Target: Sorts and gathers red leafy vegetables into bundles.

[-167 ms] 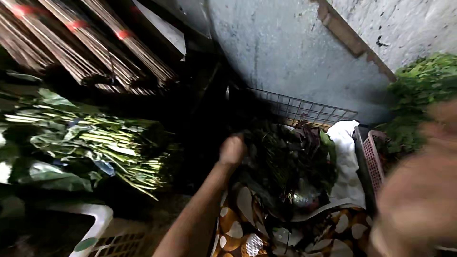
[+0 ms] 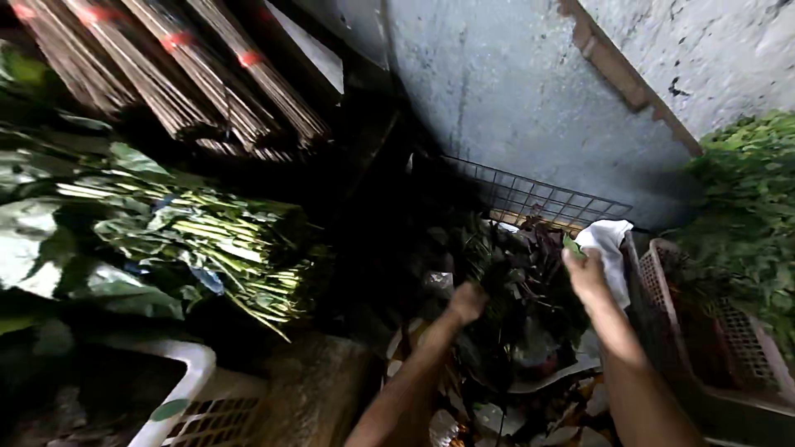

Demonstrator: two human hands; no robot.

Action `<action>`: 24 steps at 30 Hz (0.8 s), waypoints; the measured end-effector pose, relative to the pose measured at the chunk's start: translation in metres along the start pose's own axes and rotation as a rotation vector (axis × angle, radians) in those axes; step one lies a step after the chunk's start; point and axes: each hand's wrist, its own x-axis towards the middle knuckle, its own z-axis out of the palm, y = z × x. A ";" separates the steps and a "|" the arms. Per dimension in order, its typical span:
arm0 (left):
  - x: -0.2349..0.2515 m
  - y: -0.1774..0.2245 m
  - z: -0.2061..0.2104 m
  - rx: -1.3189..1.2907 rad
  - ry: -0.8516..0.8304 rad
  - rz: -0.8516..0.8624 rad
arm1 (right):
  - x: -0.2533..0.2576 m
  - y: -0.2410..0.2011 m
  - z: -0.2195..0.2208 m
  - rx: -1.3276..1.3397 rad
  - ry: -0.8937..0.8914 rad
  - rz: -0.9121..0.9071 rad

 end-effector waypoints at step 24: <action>-0.018 0.015 0.057 -0.989 -0.123 0.024 | -0.082 0.030 -0.060 -0.041 0.504 -0.232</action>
